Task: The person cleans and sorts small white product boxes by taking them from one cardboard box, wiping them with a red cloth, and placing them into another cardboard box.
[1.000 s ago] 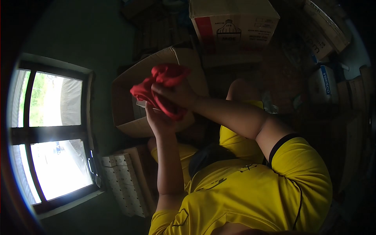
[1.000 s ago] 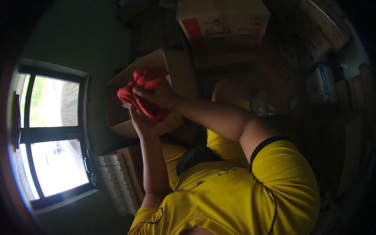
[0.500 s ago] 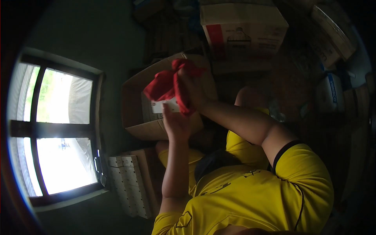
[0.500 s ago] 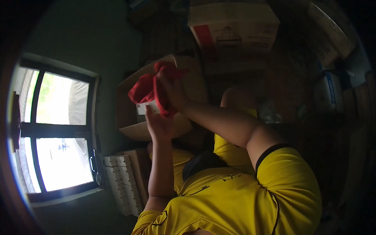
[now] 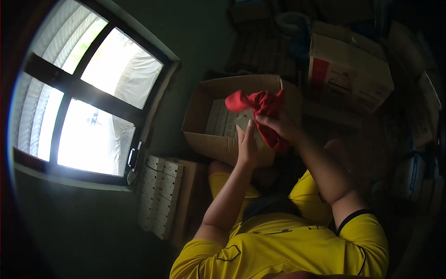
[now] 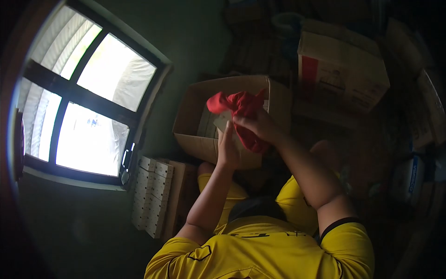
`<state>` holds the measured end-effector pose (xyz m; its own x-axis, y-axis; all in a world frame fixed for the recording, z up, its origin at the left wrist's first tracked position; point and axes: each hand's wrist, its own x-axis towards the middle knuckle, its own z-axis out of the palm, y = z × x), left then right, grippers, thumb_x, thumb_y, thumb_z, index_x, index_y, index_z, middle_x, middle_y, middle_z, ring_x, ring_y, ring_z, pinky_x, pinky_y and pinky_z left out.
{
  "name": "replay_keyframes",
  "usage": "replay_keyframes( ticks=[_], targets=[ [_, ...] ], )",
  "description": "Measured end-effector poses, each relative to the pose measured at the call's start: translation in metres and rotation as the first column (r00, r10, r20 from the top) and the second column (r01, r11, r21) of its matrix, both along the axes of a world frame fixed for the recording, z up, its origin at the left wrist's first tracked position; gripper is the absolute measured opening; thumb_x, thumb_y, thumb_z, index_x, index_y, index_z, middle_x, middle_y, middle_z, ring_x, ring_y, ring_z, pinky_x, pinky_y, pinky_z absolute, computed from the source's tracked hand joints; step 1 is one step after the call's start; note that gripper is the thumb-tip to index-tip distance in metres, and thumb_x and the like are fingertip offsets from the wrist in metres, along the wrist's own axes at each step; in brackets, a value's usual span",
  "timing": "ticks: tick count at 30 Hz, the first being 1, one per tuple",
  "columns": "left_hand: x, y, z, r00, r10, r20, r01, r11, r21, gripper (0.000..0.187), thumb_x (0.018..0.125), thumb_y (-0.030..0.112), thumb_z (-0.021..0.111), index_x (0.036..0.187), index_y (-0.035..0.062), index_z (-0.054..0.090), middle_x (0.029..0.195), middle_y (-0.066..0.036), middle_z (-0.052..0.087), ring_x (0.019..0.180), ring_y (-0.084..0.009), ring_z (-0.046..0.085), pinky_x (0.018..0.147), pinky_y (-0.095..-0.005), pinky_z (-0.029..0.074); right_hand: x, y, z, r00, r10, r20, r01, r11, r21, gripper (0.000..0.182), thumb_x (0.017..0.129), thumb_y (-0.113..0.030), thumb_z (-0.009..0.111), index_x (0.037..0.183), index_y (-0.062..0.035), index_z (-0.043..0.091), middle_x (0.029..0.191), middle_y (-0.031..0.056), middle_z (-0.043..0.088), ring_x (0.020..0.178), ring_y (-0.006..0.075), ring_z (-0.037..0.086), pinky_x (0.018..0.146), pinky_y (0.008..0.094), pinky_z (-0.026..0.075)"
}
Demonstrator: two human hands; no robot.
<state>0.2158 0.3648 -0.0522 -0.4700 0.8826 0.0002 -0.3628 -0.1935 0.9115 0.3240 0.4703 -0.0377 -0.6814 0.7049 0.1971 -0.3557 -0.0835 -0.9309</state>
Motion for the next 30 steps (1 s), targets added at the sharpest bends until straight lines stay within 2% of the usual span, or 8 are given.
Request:
replay_keyframes(
  ticks=[9,11,14,17,21,23,25,30],
  targets=[
    [-0.027,-0.001,-0.002,0.680,0.020,-0.733,-0.060,0.998,-0.028,0.049,0.109,0.040,0.036,0.140,0.0016,0.042,0.129,-0.012,0.052,0.116,-0.0197,0.051,0.105,-0.0338,0.039,-0.020,-0.012,-0.040,0.945,-0.323,-0.049,0.323,0.898,0.298,0.037,0.100,-0.026,0.057,0.130,-0.0025,0.056,0.129,0.0152,0.057,0.118,0.0275,0.057,0.102,0.0396,0.044],
    [-0.026,0.003,0.019,0.912,0.325,-0.250,-0.327,0.944,0.035,0.042,0.108,0.038,0.037,0.126,0.0010,0.048,0.117,-0.012,0.054,0.106,-0.0188,0.056,0.092,-0.0332,0.046,-0.023,-0.022,-0.046,0.762,-0.597,-0.252,0.319,0.008,0.948,0.040,0.100,-0.024,0.058,0.134,-0.0028,0.052,0.131,0.0155,0.055,0.122,0.0263,0.055,0.103,0.0409,0.043],
    [-0.022,0.012,0.027,0.749,0.577,-0.325,-0.548,0.815,0.186,0.043,0.107,0.034,0.045,0.131,-0.0013,0.048,0.105,-0.010,0.059,0.087,-0.0129,0.059,0.081,-0.0287,0.048,-0.032,-0.047,-0.029,0.981,-0.167,-0.095,0.180,0.972,0.149,0.049,0.097,-0.023,0.064,0.138,-0.0041,0.047,0.127,0.0135,0.058,0.113,0.0210,0.060,0.097,0.0381,0.048],
    [-0.018,0.004,0.014,0.824,0.222,-0.522,-0.170,0.974,0.147,0.046,0.104,0.028,0.052,0.137,-0.0035,0.047,0.100,-0.008,0.063,0.087,-0.0107,0.059,0.085,-0.0266,0.048,-0.020,-0.023,-0.012,0.989,-0.128,-0.074,0.128,0.992,-0.005,0.058,0.090,-0.026,0.074,0.137,-0.0048,0.047,0.113,0.0066,0.063,0.099,0.0123,0.062,0.085,0.0306,0.051],
    [-0.014,-0.007,0.018,0.817,0.127,-0.562,-0.119,0.992,0.051,0.040,0.099,0.023,0.063,0.127,-0.0053,0.059,0.094,-0.006,0.064,0.077,-0.0088,0.055,0.070,-0.0249,0.046,0.000,0.003,0.001,0.997,0.036,0.064,-0.039,0.998,0.041,0.058,0.084,-0.026,0.080,0.131,-0.0052,0.052,0.104,0.0025,0.065,0.092,0.0084,0.060,0.079,0.0273,0.052],
    [-0.027,-0.018,0.035,0.823,-0.074,-0.564,-0.133,0.939,-0.317,0.037,0.099,0.031,0.061,0.110,-0.0048,0.060,0.093,-0.012,0.063,0.077,-0.0150,0.058,0.069,-0.0330,0.048,0.004,0.004,0.003,0.985,0.132,0.110,-0.142,0.986,0.091,0.057,0.081,-0.025,0.082,0.128,-0.0052,0.055,0.105,0.0035,0.064,0.095,0.0111,0.061,0.085,0.0297,0.051],
    [-0.032,-0.012,0.035,0.509,0.323,-0.798,-0.332,0.929,0.165,0.038,0.102,0.034,0.054,0.111,-0.0034,0.053,0.095,-0.016,0.059,0.083,-0.0224,0.058,0.073,-0.0376,0.047,0.011,0.009,0.005,0.932,0.246,0.266,-0.306,0.928,0.213,0.059,0.079,-0.024,0.082,0.128,-0.0051,0.055,0.106,0.0037,0.064,0.098,0.0126,0.060,0.089,0.0307,0.050],
    [-0.059,-0.017,0.025,0.480,0.314,-0.819,-0.411,0.905,0.107,0.050,0.106,0.050,0.035,0.122,0.0028,0.040,0.110,-0.016,0.059,0.098,-0.0185,0.056,0.082,-0.0315,0.048,0.008,0.002,0.004,0.921,0.289,0.260,-0.333,0.932,0.144,0.063,0.074,-0.020,0.085,0.127,-0.0056,0.054,0.108,0.0035,0.063,0.103,0.0138,0.058,0.094,0.0310,0.047]
  ],
)
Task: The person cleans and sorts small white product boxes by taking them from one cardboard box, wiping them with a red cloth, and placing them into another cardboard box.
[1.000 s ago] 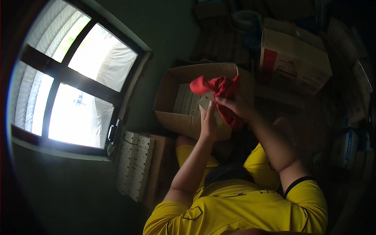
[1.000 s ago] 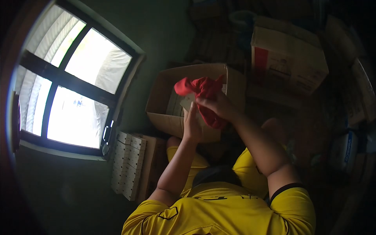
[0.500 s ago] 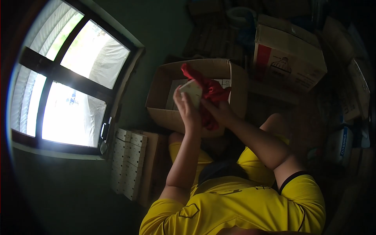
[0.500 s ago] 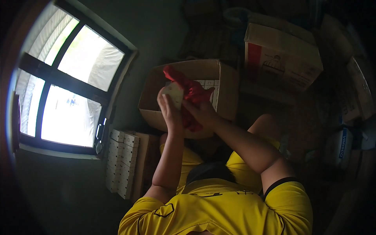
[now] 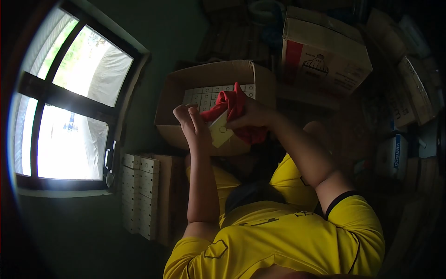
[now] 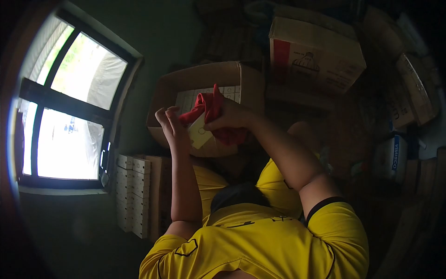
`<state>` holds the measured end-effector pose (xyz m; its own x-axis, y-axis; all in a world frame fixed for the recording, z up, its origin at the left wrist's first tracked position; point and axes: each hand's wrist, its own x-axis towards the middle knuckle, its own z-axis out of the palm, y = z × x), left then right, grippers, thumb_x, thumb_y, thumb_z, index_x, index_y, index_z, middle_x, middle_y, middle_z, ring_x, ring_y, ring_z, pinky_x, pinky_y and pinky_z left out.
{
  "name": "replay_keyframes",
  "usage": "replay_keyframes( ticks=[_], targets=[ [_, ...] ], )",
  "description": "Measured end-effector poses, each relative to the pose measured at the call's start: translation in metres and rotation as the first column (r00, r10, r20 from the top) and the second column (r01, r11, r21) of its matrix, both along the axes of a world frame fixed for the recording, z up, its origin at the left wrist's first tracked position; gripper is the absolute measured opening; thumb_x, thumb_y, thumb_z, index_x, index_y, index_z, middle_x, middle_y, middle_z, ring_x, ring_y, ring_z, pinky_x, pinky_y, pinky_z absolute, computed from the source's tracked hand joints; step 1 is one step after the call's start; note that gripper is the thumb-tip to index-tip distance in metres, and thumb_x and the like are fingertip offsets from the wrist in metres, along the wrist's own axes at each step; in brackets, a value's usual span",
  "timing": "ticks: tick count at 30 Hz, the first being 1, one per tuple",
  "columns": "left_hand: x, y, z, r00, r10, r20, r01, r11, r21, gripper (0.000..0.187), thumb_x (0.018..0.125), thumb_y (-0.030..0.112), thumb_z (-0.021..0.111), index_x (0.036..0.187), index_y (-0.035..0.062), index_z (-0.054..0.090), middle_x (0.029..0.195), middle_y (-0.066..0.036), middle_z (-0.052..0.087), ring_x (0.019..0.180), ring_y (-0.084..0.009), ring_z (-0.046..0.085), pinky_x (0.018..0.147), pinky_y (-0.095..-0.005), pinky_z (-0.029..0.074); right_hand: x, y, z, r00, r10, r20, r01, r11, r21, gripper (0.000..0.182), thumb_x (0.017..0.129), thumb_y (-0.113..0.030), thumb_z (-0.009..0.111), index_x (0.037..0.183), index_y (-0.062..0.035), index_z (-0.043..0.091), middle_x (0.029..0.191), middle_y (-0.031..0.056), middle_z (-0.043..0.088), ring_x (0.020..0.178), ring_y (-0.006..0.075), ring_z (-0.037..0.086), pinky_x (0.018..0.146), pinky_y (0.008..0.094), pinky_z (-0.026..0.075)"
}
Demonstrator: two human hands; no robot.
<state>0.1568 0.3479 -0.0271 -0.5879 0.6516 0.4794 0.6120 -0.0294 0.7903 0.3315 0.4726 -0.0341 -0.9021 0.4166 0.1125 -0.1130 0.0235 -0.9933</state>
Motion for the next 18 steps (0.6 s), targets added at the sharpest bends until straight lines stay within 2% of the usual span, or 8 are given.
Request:
replay_keyframes(
  ticks=[1,5,8,11,12,16,17,18],
  targets=[
    [0.001,0.001,-0.001,1.000,0.002,-0.026,-0.001,0.999,0.048,0.051,0.107,0.051,0.034,0.123,0.0033,0.040,0.111,-0.015,0.060,0.101,-0.0192,0.056,0.084,-0.0327,0.047,-0.002,-0.001,-0.001,0.999,-0.026,-0.030,0.025,0.999,-0.022,0.062,0.074,-0.020,0.085,0.126,-0.0055,0.054,0.107,0.0033,0.063,0.103,0.0142,0.059,0.094,0.0312,0.047],
    [0.006,-0.004,-0.023,0.810,-0.219,0.543,-0.029,0.912,0.410,0.056,0.104,0.059,0.032,0.127,0.0090,0.042,0.119,-0.011,0.058,0.108,-0.0229,0.055,0.101,-0.0406,0.041,-0.012,-0.010,-0.009,0.971,-0.178,-0.162,0.167,0.983,-0.075,0.057,0.075,-0.020,0.084,0.122,-0.0048,0.055,0.103,0.0012,0.063,0.095,0.0125,0.060,0.089,0.0291,0.049],
    [0.022,-0.016,-0.044,0.592,-0.401,0.699,0.024,0.876,0.482,0.053,0.105,0.053,0.038,0.130,0.0069,0.044,0.125,-0.012,0.057,0.115,-0.0232,0.055,0.096,-0.0399,0.045,-0.008,-0.018,0.008,0.945,-0.272,-0.179,0.170,0.882,-0.439,0.041,0.080,-0.019,0.080,0.112,-0.0054,0.058,0.095,-0.0010,0.061,0.085,0.0088,0.059,0.080,0.0265,0.050],
    [0.043,-0.023,-0.061,0.485,-0.453,0.748,0.192,0.890,0.414,0.047,0.106,0.045,0.042,0.131,0.0065,0.050,0.127,-0.010,0.059,0.119,-0.0208,0.056,0.093,-0.0404,0.048,-0.015,-0.009,-0.008,0.897,-0.393,-0.204,0.286,0.866,-0.410,0.026,0.083,-0.022,0.077,0.101,-0.0080,0.063,0.093,0.0002,0.065,0.088,0.0080,0.061,0.082,0.0270,0.050],
    [0.046,-0.022,-0.062,0.440,-0.448,0.778,0.145,0.891,0.431,0.046,0.106,0.044,0.041,0.131,0.0062,0.050,0.127,-0.010,0.059,0.116,-0.0212,0.057,0.093,-0.0394,0.048,-0.014,-0.007,-0.013,0.896,-0.402,-0.192,0.315,0.876,-0.364,0.019,0.085,-0.020,0.075,0.093,-0.0089,0.062,0.085,-0.0021,0.062,0.080,0.0067,0.058,0.076,0.0272,0.048],
    [0.044,-0.006,-0.019,0.198,-0.487,0.851,-0.073,0.858,0.508,0.045,0.108,0.042,0.036,0.127,0.0044,0.050,0.122,-0.011,0.060,0.107,-0.0244,0.063,0.092,-0.0353,0.051,-0.040,-0.027,-0.039,0.859,-0.468,-0.207,0.414,0.873,-0.258,0.030,0.089,-0.023,0.074,0.108,-0.0077,0.056,0.098,-0.0005,0.060,0.092,0.0091,0.057,0.083,0.0291,0.048],
    [0.034,-0.003,-0.025,0.404,-0.407,0.819,-0.046,0.885,0.462,0.044,0.108,0.041,0.036,0.124,0.0038,0.052,0.118,-0.011,0.060,0.110,-0.0232,0.060,0.096,-0.0343,0.049,-0.041,-0.036,-0.040,0.854,-0.480,-0.201,0.438,0.871,-0.220,0.035,0.093,-0.023,0.070,0.119,-0.0065,0.053,0.109,0.0025,0.060,0.102,0.0110,0.057,0.090,0.0300,0.047],
    [0.029,-0.002,-0.031,0.488,-0.336,0.806,-0.039,0.914,0.405,0.043,0.108,0.040,0.036,0.121,0.0033,0.053,0.115,-0.011,0.060,0.105,-0.0222,0.060,0.092,-0.0331,0.049,-0.042,-0.044,-0.041,0.865,-0.460,-0.200,0.401,0.874,-0.276,0.037,0.095,-0.023,0.068,0.123,-0.0059,0.052,0.113,0.0035,0.060,0.106,0.0119,0.056,0.092,0.0302,0.047]
  ],
)
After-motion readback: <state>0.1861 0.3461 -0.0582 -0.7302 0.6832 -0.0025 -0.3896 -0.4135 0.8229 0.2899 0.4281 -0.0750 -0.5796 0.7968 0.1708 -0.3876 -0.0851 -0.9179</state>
